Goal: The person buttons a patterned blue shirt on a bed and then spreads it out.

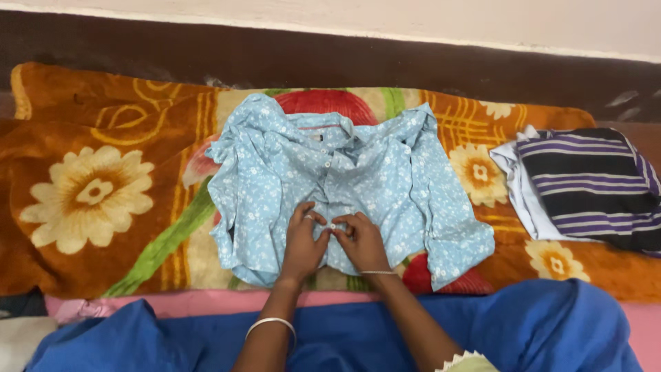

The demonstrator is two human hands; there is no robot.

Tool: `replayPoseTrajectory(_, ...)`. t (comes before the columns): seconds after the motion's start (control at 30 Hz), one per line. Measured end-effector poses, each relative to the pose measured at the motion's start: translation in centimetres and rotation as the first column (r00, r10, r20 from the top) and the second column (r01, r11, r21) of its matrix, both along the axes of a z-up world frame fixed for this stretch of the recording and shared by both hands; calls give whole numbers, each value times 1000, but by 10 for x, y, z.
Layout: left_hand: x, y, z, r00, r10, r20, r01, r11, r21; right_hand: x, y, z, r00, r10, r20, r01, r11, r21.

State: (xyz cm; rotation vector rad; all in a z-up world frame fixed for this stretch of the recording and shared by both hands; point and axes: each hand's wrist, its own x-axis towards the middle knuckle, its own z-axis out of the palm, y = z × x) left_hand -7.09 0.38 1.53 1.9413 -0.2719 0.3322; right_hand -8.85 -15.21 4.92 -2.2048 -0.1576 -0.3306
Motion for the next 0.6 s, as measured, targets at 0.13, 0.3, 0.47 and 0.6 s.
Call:
replayPoseTrajectory(0.13,-6,-2,-6,999,32,-26,-29,993,118,5,-11,-15,991,52,-123,-39,994,103)
replayPoseTrajectory(0.3,13,5,-19,995,-11,-103,23,993,114,30,-24,-40,955,179,-238,-98,943,318)
replayPoseTrajectory(0.47,18,4,-17,971,-11,-238,43,991,130,35,-33,-32,887,248,-390,-56,895,442)
replayPoseTrajectory(0.6,15,5,-9,944,-41,-326,56,998,37,31,-32,-30,891,228,-392,-31,893,449)
